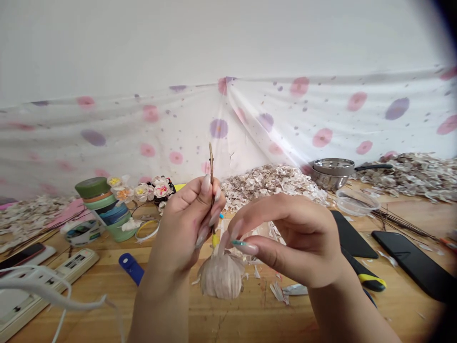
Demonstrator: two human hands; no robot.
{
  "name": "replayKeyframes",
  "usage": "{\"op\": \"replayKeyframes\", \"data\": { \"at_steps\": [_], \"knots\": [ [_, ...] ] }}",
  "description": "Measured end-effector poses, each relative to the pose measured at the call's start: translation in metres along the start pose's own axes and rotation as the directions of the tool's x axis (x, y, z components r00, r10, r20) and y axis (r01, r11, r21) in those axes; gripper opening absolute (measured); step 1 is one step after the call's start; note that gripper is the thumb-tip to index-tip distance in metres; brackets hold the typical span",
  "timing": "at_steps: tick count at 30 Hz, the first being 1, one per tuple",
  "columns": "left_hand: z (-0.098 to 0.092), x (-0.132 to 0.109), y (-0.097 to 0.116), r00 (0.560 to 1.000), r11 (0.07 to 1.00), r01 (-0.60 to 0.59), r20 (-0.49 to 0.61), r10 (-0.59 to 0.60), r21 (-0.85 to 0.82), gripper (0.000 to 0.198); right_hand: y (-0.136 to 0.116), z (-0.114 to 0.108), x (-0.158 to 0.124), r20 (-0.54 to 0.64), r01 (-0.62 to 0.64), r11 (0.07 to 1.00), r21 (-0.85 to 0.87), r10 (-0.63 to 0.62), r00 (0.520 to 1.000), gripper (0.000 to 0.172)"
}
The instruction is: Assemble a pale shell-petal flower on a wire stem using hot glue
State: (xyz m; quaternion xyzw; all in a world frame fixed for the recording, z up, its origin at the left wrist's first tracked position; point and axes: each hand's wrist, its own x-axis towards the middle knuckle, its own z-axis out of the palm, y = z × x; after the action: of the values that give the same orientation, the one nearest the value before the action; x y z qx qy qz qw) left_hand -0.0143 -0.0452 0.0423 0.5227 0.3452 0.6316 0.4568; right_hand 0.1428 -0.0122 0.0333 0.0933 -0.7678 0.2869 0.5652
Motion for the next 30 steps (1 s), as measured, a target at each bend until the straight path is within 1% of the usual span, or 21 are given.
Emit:
{"op": "replayKeyframes", "data": {
  "at_steps": [4,8,14,16,19,22,24,27,28,30],
  "knots": [
    [0.0,-0.002,-0.001,1.0,1.0,-0.002,-0.012,0.001,-0.032,0.031,0.001,0.003,-0.001,0.012,-0.062,0.998,-0.006,0.062,0.998,0.004],
    [0.001,-0.003,0.001,1.0,0.999,-0.007,0.015,0.008,-0.033,0.031,0.005,0.004,0.0,0.011,-0.127,0.99,0.064,0.126,0.992,0.005],
    [0.004,-0.003,0.005,0.999,0.999,-0.003,0.042,0.004,-0.038,0.03,0.003,0.003,-0.001,-0.055,-0.097,0.983,0.156,0.106,0.993,0.004],
    [0.004,-0.004,0.005,0.999,0.999,0.006,0.041,-0.004,-0.05,0.028,0.002,0.004,-0.001,-0.038,-0.088,0.982,0.166,0.096,0.995,0.004],
    [0.005,-0.005,0.005,0.999,0.998,0.022,0.04,-0.019,-0.067,0.03,0.002,0.004,-0.001,0.008,-0.082,0.988,0.134,0.082,0.997,0.004],
    [0.005,-0.007,0.006,0.998,0.998,0.011,0.065,-0.007,-0.067,0.029,0.003,0.004,-0.001,0.024,-0.094,0.991,0.099,0.092,0.995,0.004],
    [0.006,-0.008,0.007,0.997,0.999,-0.006,0.073,0.01,-0.048,0.027,0.003,0.005,-0.002,0.011,-0.094,0.991,0.096,0.093,0.996,0.004],
    [0.005,-0.01,0.008,0.998,1.0,-0.008,0.061,0.009,-0.018,0.025,0.001,0.005,-0.003,-0.043,-0.088,0.988,0.123,0.094,0.995,0.003],
    [0.005,-0.01,0.008,0.998,1.0,-0.001,0.055,0.001,-0.013,0.025,0.0,0.006,-0.004,-0.049,-0.092,0.987,0.129,0.099,0.994,0.003],
    [0.006,-0.011,0.008,0.998,1.0,0.014,0.054,-0.013,-0.016,0.026,-0.001,0.006,-0.005,-0.023,-0.103,0.987,0.125,0.107,0.994,0.005]
  ]
}}
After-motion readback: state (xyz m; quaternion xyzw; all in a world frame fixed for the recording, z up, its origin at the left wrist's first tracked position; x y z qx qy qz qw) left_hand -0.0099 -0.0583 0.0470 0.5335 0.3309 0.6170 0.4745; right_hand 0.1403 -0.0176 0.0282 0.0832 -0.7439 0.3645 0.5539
